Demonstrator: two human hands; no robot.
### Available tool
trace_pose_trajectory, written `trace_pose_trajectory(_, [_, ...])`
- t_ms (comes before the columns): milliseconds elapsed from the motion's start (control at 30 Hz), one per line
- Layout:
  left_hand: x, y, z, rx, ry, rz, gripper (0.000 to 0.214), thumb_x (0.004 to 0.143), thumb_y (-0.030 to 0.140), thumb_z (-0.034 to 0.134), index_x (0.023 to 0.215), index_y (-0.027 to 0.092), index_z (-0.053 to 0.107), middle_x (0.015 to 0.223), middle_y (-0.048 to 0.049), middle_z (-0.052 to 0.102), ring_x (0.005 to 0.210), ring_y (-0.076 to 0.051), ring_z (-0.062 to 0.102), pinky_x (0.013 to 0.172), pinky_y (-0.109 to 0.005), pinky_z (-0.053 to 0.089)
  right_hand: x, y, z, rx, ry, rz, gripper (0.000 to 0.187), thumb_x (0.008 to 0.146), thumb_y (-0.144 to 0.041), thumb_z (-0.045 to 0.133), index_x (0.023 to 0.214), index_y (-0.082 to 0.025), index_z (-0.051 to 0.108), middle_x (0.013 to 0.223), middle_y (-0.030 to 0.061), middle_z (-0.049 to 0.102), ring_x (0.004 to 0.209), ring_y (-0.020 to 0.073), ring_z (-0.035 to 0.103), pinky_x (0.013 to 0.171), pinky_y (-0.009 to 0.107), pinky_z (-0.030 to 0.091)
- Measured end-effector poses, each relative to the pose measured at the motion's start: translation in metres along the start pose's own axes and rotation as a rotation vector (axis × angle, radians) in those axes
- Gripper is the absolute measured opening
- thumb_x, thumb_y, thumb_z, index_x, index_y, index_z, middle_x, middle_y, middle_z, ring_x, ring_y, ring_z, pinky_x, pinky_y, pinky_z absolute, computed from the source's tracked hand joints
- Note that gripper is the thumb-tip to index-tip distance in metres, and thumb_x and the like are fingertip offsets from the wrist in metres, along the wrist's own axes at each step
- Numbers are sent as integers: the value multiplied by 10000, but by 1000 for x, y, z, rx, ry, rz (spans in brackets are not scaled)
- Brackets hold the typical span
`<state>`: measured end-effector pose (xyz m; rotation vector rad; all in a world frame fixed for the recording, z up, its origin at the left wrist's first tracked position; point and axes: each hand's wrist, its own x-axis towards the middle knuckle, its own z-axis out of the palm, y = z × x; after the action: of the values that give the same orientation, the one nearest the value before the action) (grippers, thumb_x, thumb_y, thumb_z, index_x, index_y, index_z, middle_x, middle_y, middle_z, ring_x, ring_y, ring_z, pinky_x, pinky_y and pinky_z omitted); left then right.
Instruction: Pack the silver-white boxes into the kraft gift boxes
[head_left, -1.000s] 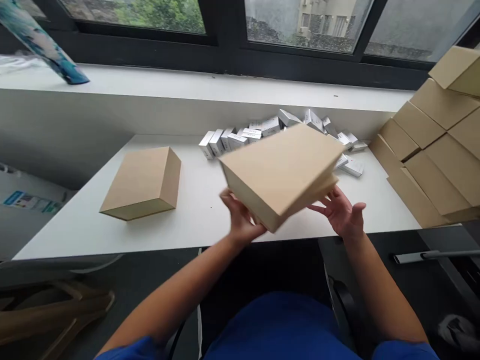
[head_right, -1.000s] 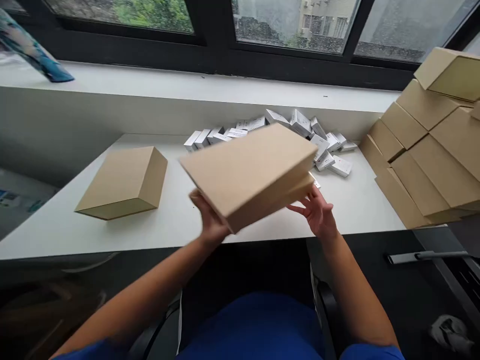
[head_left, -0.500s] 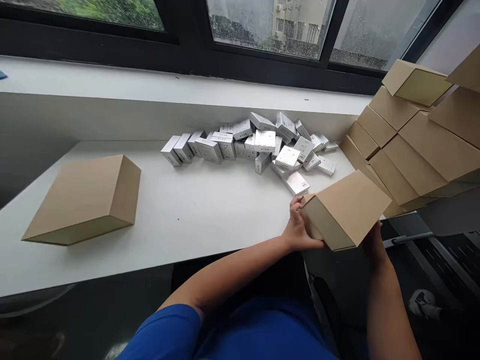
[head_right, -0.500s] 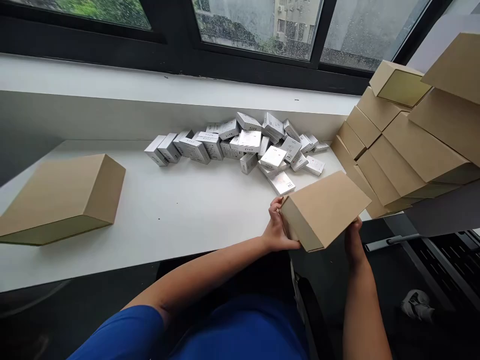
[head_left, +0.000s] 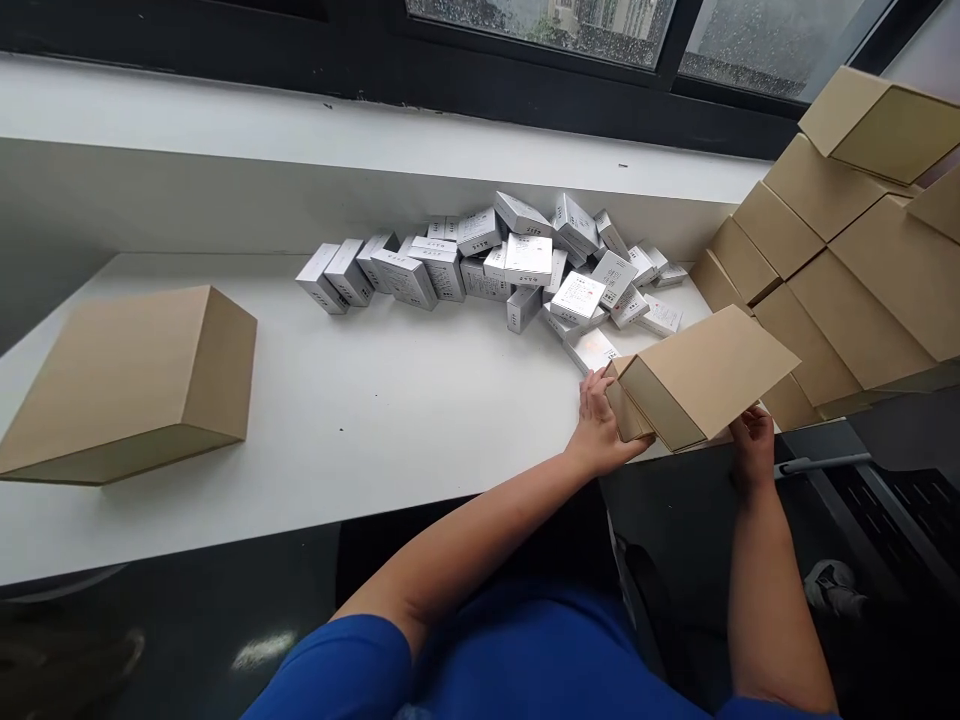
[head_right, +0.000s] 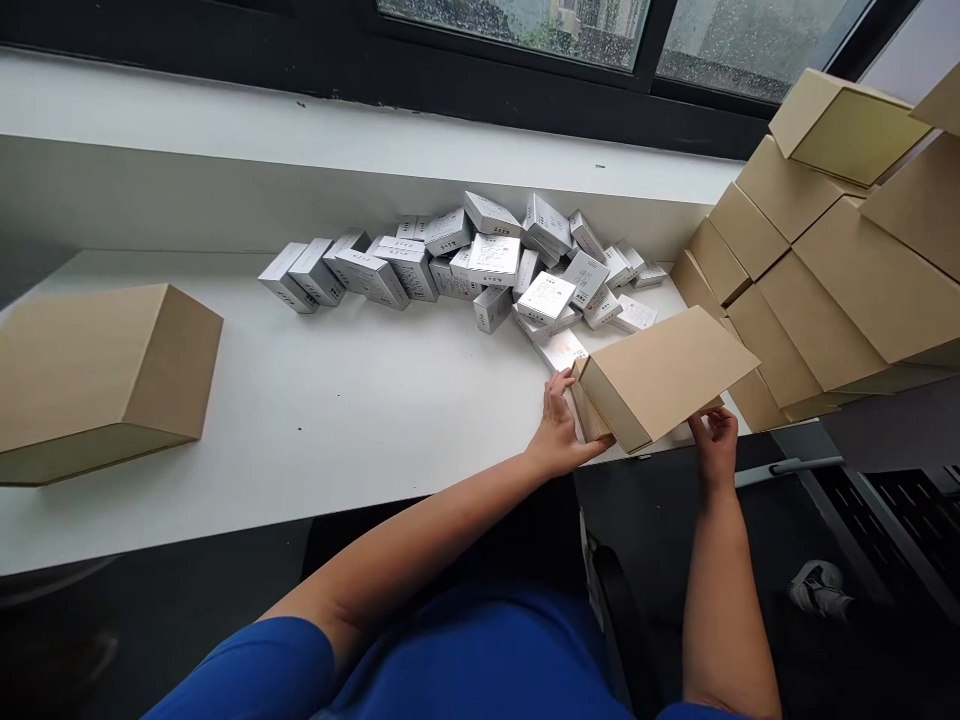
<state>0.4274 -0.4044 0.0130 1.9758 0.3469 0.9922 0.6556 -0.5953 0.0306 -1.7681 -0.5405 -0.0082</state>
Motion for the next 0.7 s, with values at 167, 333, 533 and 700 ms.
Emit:
trace_pose_trajectory(167, [-2, -1, -3, -66, 13, 28, 1108, 791, 548, 927, 1572, 295, 183, 1652, -242, 301, 1608, -478, 317, 1269, -752, 374, 0, 2, -2, 10, 78, 89, 756, 569, -769, 870, 1016, -227, 589, 982, 18, 642, 954, 211, 622, 994, 474, 537])
trace_pose_trajectory(333, [6, 3, -16, -171, 56, 111, 1262, 779, 572, 932, 1681, 283, 99, 1668, -239, 283, 1619, -451, 325, 1319, -703, 330, -6, 2, -4, 10, 83, 113, 718, 537, -723, 900, 901, -238, 517, 851, -27, 604, 815, 162, 562, 818, 357, 488])
trace_pose_trajectory(533, [30, 21, -29, -205, 42, 268, 1498, 681, 728, 949, 1734, 330, -38, 1747, -229, 156, 1673, -474, 190, 1362, -723, 189, -10, 6, -1, 8, 121, 103, 704, 554, -703, 892, 914, -235, 508, 848, -36, 593, 796, 149, 552, 794, 326, 457])
trace_pose_trajectory(700, [42, 46, -11, -110, 60, 313, 1448, 622, 662, 989, 1680, 337, 56, 1561, -209, 381, 1480, -462, 442, 1275, -768, 283, -10, 10, 2, -9, 176, 81, 705, 556, -692, 875, 948, -236, 507, 879, -39, 582, 807, 144, 539, 820, 326, 456])
